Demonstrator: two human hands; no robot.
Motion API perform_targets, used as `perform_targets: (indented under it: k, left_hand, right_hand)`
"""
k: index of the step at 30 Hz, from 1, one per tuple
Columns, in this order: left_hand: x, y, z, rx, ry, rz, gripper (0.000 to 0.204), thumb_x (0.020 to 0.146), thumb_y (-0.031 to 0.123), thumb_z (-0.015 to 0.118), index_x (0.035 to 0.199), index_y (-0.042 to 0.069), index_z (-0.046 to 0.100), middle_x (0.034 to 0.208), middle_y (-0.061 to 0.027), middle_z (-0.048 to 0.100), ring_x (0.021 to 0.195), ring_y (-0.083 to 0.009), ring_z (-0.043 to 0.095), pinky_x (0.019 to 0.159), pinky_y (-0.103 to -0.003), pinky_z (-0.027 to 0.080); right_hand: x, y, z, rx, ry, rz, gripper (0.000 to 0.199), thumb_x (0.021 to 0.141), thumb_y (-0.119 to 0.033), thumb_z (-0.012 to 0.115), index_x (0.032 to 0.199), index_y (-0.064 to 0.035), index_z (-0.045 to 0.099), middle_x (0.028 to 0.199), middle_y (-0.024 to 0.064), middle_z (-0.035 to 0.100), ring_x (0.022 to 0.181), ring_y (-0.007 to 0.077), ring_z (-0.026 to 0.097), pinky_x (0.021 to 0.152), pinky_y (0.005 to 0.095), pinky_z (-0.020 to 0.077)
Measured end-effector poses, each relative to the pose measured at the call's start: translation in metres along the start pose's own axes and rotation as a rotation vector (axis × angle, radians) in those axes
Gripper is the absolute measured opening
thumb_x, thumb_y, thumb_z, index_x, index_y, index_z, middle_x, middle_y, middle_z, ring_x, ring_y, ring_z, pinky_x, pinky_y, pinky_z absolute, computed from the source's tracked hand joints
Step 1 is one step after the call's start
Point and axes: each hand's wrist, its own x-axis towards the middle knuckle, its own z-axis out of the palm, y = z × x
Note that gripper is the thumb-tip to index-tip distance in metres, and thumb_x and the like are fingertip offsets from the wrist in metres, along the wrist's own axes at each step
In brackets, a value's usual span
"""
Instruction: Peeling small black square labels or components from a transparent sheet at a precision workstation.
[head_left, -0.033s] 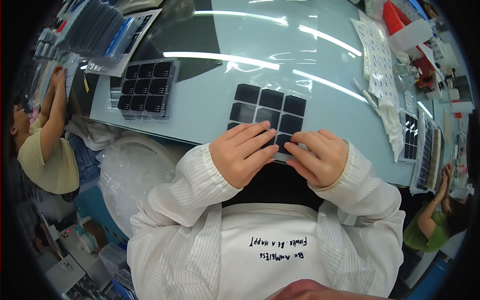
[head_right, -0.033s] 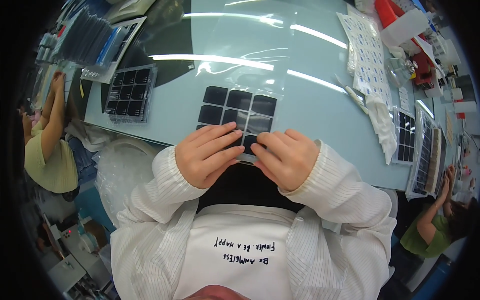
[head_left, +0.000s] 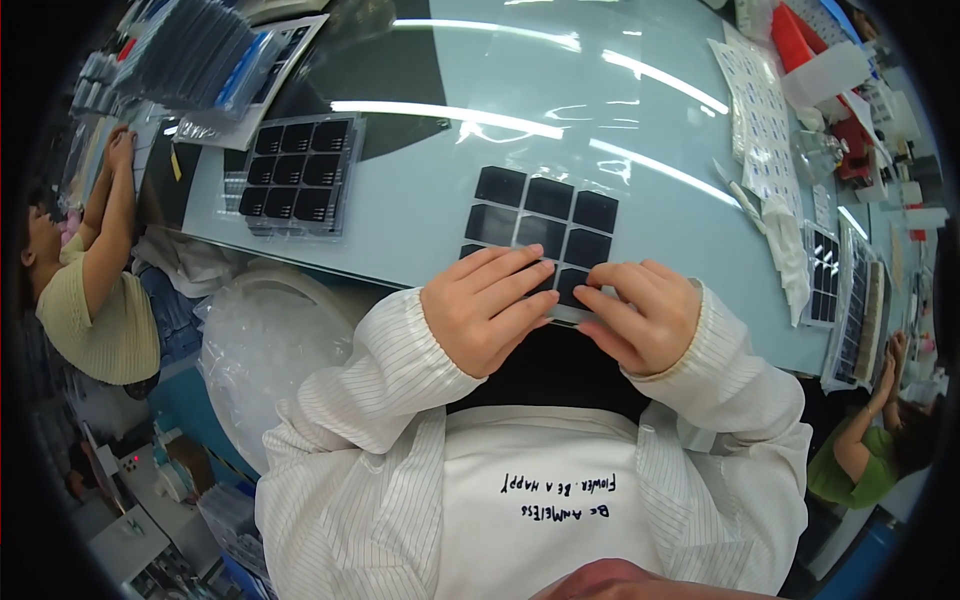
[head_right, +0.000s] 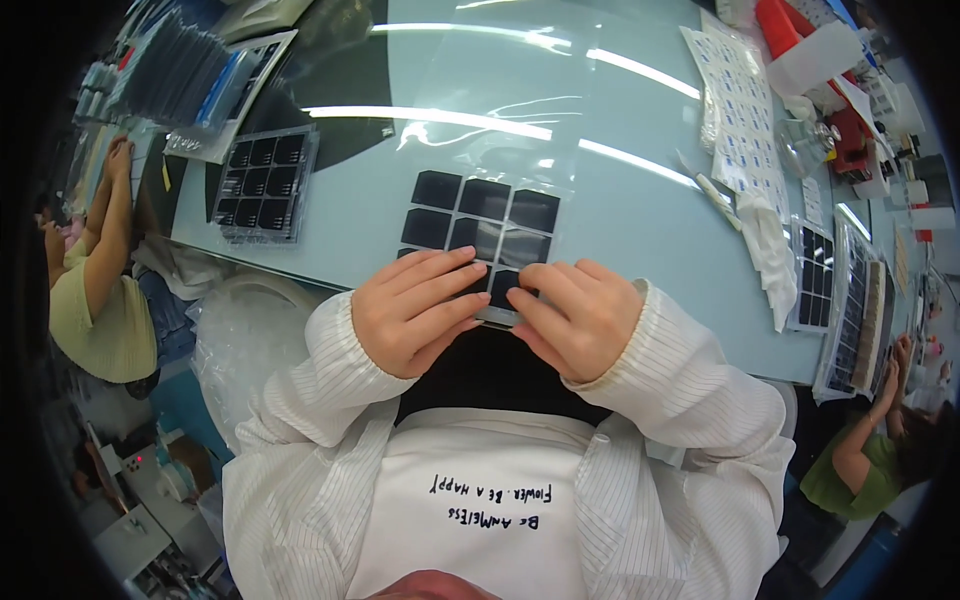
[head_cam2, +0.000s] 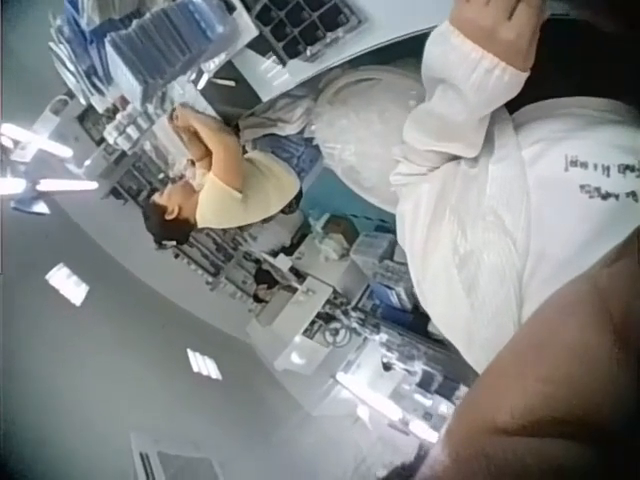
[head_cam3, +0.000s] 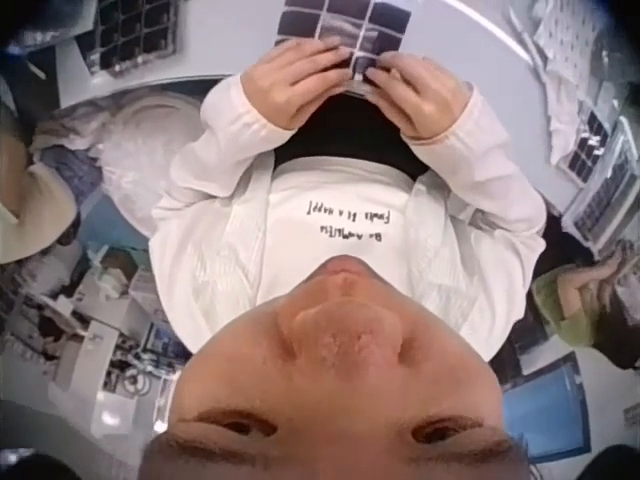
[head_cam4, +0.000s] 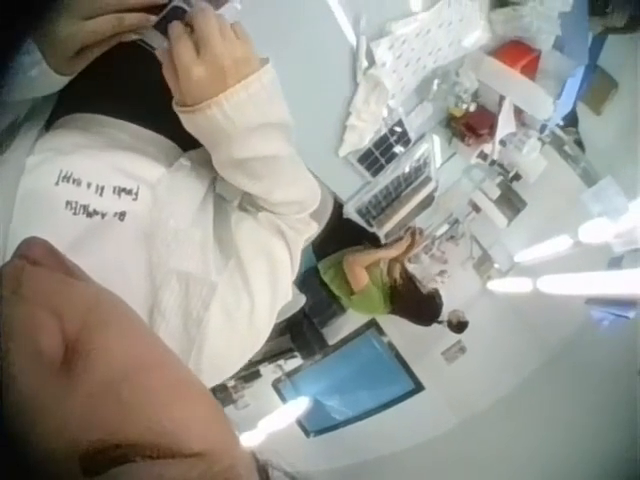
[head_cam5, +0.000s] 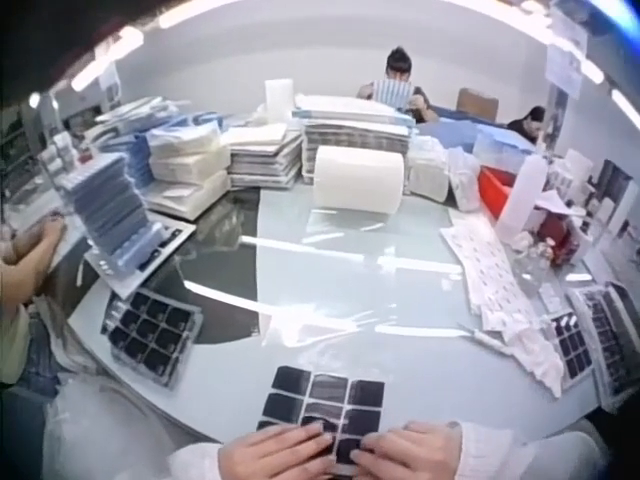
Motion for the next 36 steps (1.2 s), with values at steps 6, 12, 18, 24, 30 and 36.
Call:
perform_targets:
  k: [6, 12, 18, 24, 30, 36]
  left_hand:
    - [-0.012, 0.000, -0.003, -0.061, 0.064, -0.052, 0.025, 0.078, 0.004, 0.076, 0.102, 0.002, 0.072, 0.113, -0.0153, 0.071, 0.113, -0.0324, 0.066, 0.093, -0.042, 0.054]
    - [-0.014, 0.000, -0.002, -0.063, 0.076, -0.048, 0.026, 0.077, 0.004, 0.077, 0.102, 0.001, 0.072, 0.113, -0.0165, 0.071, 0.112, -0.0334, 0.066, 0.092, -0.043, 0.054]
    - [-0.009, 0.004, -0.011, -0.035, 0.132, -0.062, 0.033, 0.077, 0.009, 0.078, 0.107, -0.001, 0.072, 0.120, -0.0215, 0.067, 0.116, -0.0386, 0.062, 0.093, -0.046, 0.052]
    - [-0.019, 0.006, -0.006, 0.004, 0.049, -0.056, 0.031, 0.077, 0.011, 0.078, 0.105, -0.001, 0.072, 0.117, -0.0204, 0.068, 0.115, -0.0374, 0.063, 0.093, -0.044, 0.052]
    - [-0.028, -0.011, -0.042, 0.114, 0.098, -0.066, 0.024, 0.073, 0.005, 0.079, 0.096, 0.003, 0.072, 0.106, -0.0139, 0.071, 0.099, -0.0310, 0.068, 0.092, -0.044, 0.051]
    - [-0.069, -0.073, -0.099, 0.534, 0.193, -0.442, 0.039, 0.075, 0.007, 0.081, 0.113, 0.005, 0.072, 0.125, -0.0137, 0.066, 0.113, -0.0327, 0.062, 0.098, -0.041, 0.050]
  right_hand:
    - [-0.001, 0.001, 0.006, 0.090, 0.035, 0.055, 0.028, 0.069, -0.002, 0.077, 0.095, -0.0006, 0.068, 0.094, 0.0114, 0.063, 0.065, 0.0215, 0.060, 0.056, 0.0326, 0.0480]
    - [0.000, -0.003, 0.010, -0.069, 0.020, -0.134, 0.023, 0.068, 0.001, 0.076, 0.089, 0.0051, 0.068, 0.087, 0.0130, 0.062, 0.060, 0.0206, 0.058, 0.049, 0.0314, 0.0440]
    - [-0.001, -0.009, 0.001, -0.096, 0.096, -0.180, 0.019, 0.067, 0.003, 0.074, 0.084, 0.0084, 0.068, 0.082, 0.0129, 0.063, 0.059, 0.0197, 0.059, 0.048, 0.0299, 0.0417]
    - [-0.010, -0.008, 0.010, -0.096, 0.028, -0.167, 0.020, 0.067, 0.003, 0.075, 0.085, 0.0079, 0.069, 0.081, 0.0128, 0.063, 0.060, 0.0188, 0.060, 0.050, 0.0299, 0.0420]
    - [-0.012, -0.009, 0.011, -0.060, 0.081, -0.154, 0.017, 0.069, -0.001, 0.077, 0.082, 0.0022, 0.069, 0.084, 0.0102, 0.065, 0.059, 0.0186, 0.059, 0.049, 0.0289, 0.0408]
    - [-0.022, -0.015, -0.010, -0.065, 0.134, -0.008, 0.017, 0.072, -0.004, 0.079, 0.083, -0.0021, 0.067, 0.082, 0.0088, 0.066, 0.058, 0.0191, 0.059, 0.050, 0.0303, 0.0408]
